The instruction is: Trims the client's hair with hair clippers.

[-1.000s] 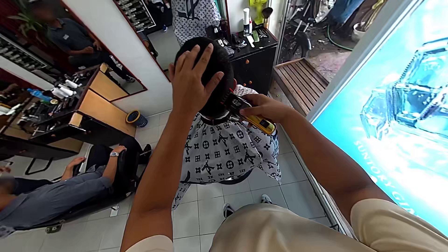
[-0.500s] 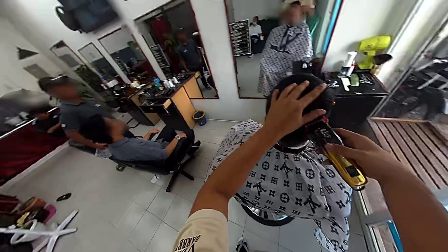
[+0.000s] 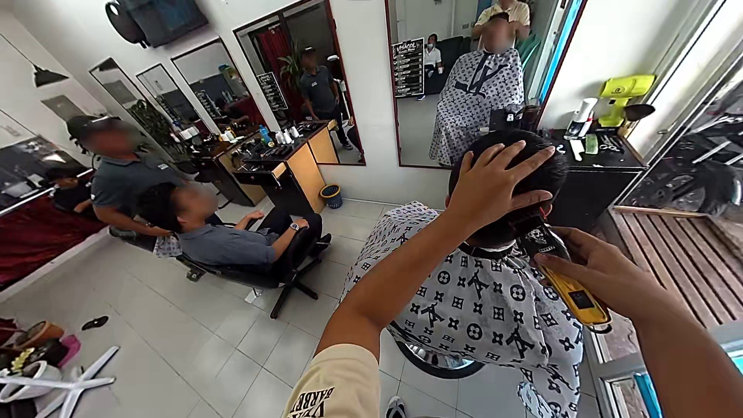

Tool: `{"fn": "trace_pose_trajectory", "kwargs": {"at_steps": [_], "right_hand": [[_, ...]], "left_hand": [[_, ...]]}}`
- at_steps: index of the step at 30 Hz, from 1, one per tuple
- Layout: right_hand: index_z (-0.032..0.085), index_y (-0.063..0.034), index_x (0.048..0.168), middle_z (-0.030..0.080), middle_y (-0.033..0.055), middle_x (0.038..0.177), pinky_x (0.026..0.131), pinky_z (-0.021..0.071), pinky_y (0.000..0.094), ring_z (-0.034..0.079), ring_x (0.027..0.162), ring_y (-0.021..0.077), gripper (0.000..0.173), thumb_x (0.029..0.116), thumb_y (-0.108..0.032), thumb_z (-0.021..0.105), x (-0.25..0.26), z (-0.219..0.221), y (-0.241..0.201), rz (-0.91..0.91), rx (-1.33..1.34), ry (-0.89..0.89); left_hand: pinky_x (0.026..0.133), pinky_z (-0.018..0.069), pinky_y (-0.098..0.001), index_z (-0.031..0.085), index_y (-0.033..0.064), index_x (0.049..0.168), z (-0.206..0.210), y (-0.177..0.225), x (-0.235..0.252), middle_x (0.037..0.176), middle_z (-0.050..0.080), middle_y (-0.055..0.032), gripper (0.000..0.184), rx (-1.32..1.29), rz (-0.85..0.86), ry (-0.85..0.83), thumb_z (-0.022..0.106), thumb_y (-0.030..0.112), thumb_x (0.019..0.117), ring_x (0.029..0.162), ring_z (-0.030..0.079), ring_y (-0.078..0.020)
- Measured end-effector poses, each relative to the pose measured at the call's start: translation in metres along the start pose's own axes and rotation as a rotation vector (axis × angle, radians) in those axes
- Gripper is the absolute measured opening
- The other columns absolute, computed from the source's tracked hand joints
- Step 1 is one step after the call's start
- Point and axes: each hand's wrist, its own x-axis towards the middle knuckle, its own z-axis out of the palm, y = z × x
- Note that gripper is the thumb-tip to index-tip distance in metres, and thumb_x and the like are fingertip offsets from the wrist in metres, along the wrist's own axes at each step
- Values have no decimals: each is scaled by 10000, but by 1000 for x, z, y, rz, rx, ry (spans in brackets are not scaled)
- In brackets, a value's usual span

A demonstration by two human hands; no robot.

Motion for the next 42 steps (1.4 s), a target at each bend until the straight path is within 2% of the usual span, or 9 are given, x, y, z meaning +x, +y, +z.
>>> {"fn": "trace_pose_trajectory", "kwargs": {"at_steps": [3,6,7,10,16,22,28,34,42], "right_hand": [[514,-121,1410,692,54,1117,756,618,350,708,886,130,685,842,-441,725,-6,8,-12,-90,-137,58],[526,-70,1428,675,198,1173,860,532,591,670,1008,337,730,831,-407,775,-18,20,-9,-175,-374,144],[531,-53,1423,674,213,1185,872,527,600,670,1022,353,722,828,-377,783,-21,25,-3,-186,-377,155],[504,-39,1418,675,121,1176,810,610,390,702,947,176,649,879,-335,711,-20,42,15,-54,-35,88],[477,-35,1414,666,170,1138,770,634,446,716,893,263,499,968,-139,676,-5,59,44,200,401,17],[462,-60,1427,656,156,1159,755,632,431,710,893,256,586,902,-111,717,-2,57,45,144,446,-10],[472,-71,1456,664,142,1208,807,638,451,715,971,252,715,847,-295,772,1,57,39,-56,261,65],[450,-24,1420,671,102,1120,687,647,408,729,867,218,726,797,-259,742,0,72,36,69,371,77],[476,-21,1396,685,110,1108,693,652,404,738,879,223,651,824,-210,723,-2,78,38,43,397,111]], "left_hand": [[1151,300,-656,508,347,1526,1,2,0,1564,499,-53,639,0,6,7,613,604,951,1462,427,-317],[1163,256,-682,464,342,1555,-3,0,1,1631,398,-79,777,-53,6,0,630,697,885,1514,337,-335],[1160,247,-703,456,333,1561,-6,-2,0,1642,369,-102,824,-104,10,15,629,731,861,1526,306,-350],[1136,261,-734,497,275,1543,-19,-15,-2,1610,414,-141,772,-258,30,27,613,686,899,1504,343,-371],[1106,249,-773,482,296,1550,-19,-36,3,1608,428,-111,846,-129,88,-145,624,746,849,1501,353,-363],[1126,161,-796,455,332,1562,-18,-32,4,1620,416,-103,834,-73,39,-176,652,721,851,1523,306,-389],[1136,170,-795,481,338,1545,-12,-28,6,1602,443,-99,835,-44,37,-148,691,711,828,1514,330,-377],[1145,177,-781,489,356,1537,-20,-26,3,1603,445,-85,813,-32,18,-156,733,662,825,1519,328,-356],[1167,138,-754,442,345,1568,-29,-23,4,1621,415,-103,813,-32,25,-236,688,667,863,1532,295,-361]]}}
